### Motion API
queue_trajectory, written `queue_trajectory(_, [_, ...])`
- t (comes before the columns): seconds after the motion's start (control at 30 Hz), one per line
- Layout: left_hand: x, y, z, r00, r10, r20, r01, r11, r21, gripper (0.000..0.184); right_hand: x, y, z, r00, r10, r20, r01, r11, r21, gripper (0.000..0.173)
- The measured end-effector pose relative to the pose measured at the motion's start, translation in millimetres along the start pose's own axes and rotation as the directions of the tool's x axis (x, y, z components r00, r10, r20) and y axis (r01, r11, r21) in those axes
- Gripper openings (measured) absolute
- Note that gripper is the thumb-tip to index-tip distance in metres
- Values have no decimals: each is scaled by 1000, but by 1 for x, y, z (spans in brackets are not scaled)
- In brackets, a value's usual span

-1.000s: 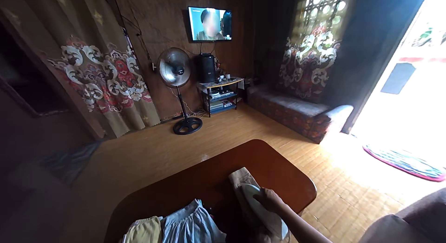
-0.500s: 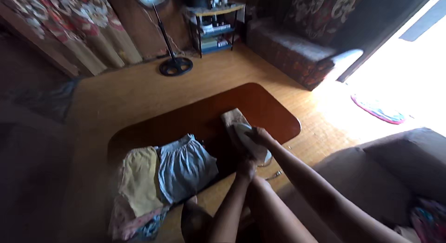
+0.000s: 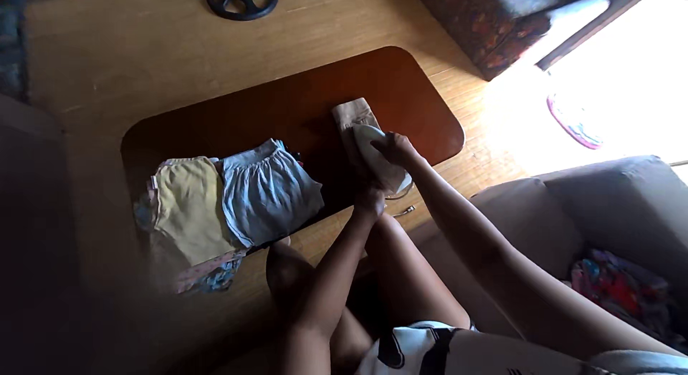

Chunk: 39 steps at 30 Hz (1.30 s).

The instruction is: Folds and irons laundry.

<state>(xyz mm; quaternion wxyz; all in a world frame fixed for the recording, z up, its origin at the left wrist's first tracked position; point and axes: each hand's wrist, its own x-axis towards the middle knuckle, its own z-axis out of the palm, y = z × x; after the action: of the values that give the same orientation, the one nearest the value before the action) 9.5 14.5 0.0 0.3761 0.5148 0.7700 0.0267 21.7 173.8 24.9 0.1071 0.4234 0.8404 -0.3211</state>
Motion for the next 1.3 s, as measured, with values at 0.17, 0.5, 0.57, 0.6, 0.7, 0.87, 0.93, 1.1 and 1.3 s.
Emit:
queue_trajectory(0.17, [2,-2,1,1000,-10,-18,10,1000,11,43,15,-3,-6,998,-53,17,53,999,-11,57])
queue_trajectory(0.5, [4,2,5,1000,-18,-22,18,1000,0,44,9,-1,-7,1000,-27,3,27,1000,-8,56])
queue_trajectory(0.57, [4,2,4,999,-36,-9,37,999,11,48,20,-11,-10,999,-29,-16,29,999,-13,57])
queue_trajectory(0.6, [4,1,3,999,-42,-7,42,999,7,49,22,-14,-10,999,-29,-22,29,1000,-11,57])
queue_trajectory(0.7, [-4,2,1,1000,-21,-18,21,1000,7,43,9,-2,-8,1000,-5,-18,4,1000,-6,56])
queue_trajectory(0.87, [2,5,-5,997,-49,65,49,999,2,48,-20,26,-4,995,64,-71,-64,998,7,56])
queue_trajectory(0.93, [2,6,-3,997,-51,65,51,999,-6,46,-14,21,-7,991,98,-90,-97,995,17,57])
queue_trajectory(1.1, [5,-3,7,999,-19,-40,19,1000,-2,49,25,5,-27,987,121,-106,-117,992,44,59])
queue_trajectory(1.3, [3,1,-1,999,-35,40,35,999,6,51,-15,36,-20,996,82,-39,-81,997,20,55])
